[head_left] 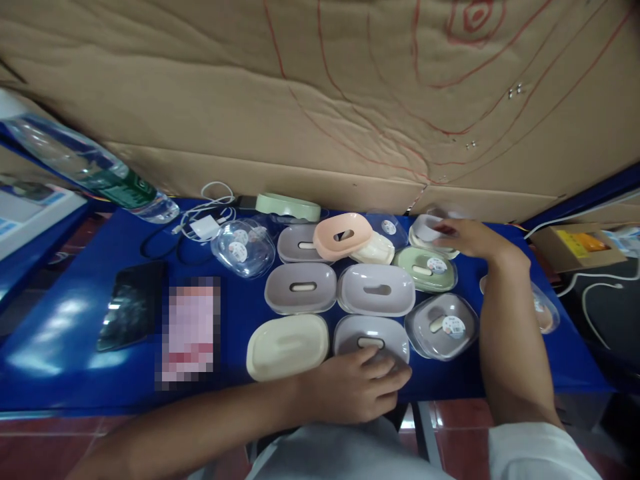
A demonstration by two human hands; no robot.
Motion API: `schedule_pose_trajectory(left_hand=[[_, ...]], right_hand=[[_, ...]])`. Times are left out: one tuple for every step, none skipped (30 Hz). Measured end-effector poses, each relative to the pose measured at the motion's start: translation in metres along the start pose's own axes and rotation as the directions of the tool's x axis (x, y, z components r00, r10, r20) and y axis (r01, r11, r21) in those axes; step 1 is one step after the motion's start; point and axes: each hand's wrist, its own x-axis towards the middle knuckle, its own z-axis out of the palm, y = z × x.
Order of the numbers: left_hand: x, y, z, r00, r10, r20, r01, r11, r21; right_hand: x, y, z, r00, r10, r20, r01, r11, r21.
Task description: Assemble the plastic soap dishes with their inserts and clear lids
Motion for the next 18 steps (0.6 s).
schedule_pose_trajectory(left_hand=[[0.0,0.0,-0.001,1.0,0.004,0.008,-0.004,1.0,-0.001],[0.0,0.0,-0.002,1.0,0.007,0.017,-0.007,1.0,-0.001],[0.0,0.0,-0.002,1.0,0.008,0.025,-0.008,1.0,0.0],[0.001,-0.001,-0.003,1.0,0.007,0.029,-0.008,1.0,0.001],[0.001,-0.001,-0.003,1.0,0.006,0.029,-0.006,1.0,0.003],[0.001,-0.001,-0.004,1.0,0.006,0.03,-0.006,1.0,0.006],[0.001,-0.001,-0.004,1.0,0.007,0.026,-0.007,1.0,0.009],[0.002,-0.001,-0.005,1.0,0.009,0.022,-0.009,1.0,0.014],[0.002,-0.001,-0.005,1.0,0.009,0.021,-0.01,1.0,0.021],[0.002,-0.002,-0.006,1.0,0.006,0.025,-0.006,1.0,0.03],[0.002,-0.002,-0.006,1.0,-0.001,0.031,0.0,0.999,0.041],[0.002,-0.002,-0.007,0.999,-0.01,0.038,0.008,0.999,0.052],[0.002,-0.002,-0.008,0.999,-0.017,0.044,0.015,0.998,0.06],[0.002,-0.003,-0.008,0.998,-0.022,0.051,0.019,0.998,0.066],[0.002,-0.003,-0.009,0.998,-0.022,0.053,0.018,0.998,0.066],[0.002,-0.003,-0.009,0.998,-0.019,0.054,0.015,0.998,0.064],[0.002,-0.003,-0.009,0.998,-0.016,0.054,0.013,0.998,0.062],[0.002,-0.003,-0.009,0.998,-0.017,0.055,0.013,0.998,0.059]], right_hand=[[-0.003,-0.004,-0.005,0.999,-0.03,-0.022,0.031,0.999,0.026],[-0.007,-0.01,-0.01,0.996,-0.07,-0.057,0.073,0.996,0.058],[-0.01,-0.018,-0.014,0.988,-0.119,-0.098,0.128,0.987,0.096],[-0.013,-0.027,-0.017,0.975,-0.17,-0.145,0.19,0.972,0.139],[-0.016,-0.038,-0.019,0.958,-0.216,-0.187,0.25,0.951,0.18],[-0.017,-0.05,-0.02,0.941,-0.254,-0.226,0.302,0.929,0.215],[-0.018,-0.062,-0.019,0.923,-0.283,-0.26,0.345,0.908,0.237],[-0.017,-0.072,-0.017,0.908,-0.305,-0.288,0.377,0.895,0.238],[-0.015,-0.082,-0.015,0.895,-0.323,-0.308,0.397,0.892,0.217],[-0.013,-0.089,-0.013,0.886,-0.334,-0.322,0.403,0.898,0.175],[-0.012,-0.092,-0.011,0.881,-0.338,-0.332,0.396,0.91,0.121],[-0.011,-0.093,-0.011,0.878,-0.337,-0.339,0.379,0.923,0.064],[-0.012,-0.091,-0.012,0.88,-0.332,-0.341,0.359,0.933,0.017],[-0.014,-0.087,-0.014,0.885,-0.322,-0.336,0.34,0.941,-0.008],[-0.018,-0.08,-0.017,0.898,-0.309,-0.314,0.323,0.946,-0.007],[-0.025,-0.074,-0.018,0.918,-0.292,-0.269,0.307,0.952,0.014],[-0.032,-0.067,-0.019,0.941,-0.273,-0.2,0.288,0.957,0.047],[-0.041,-0.062,-0.017,0.959,-0.256,-0.125,0.267,0.961,0.077]])
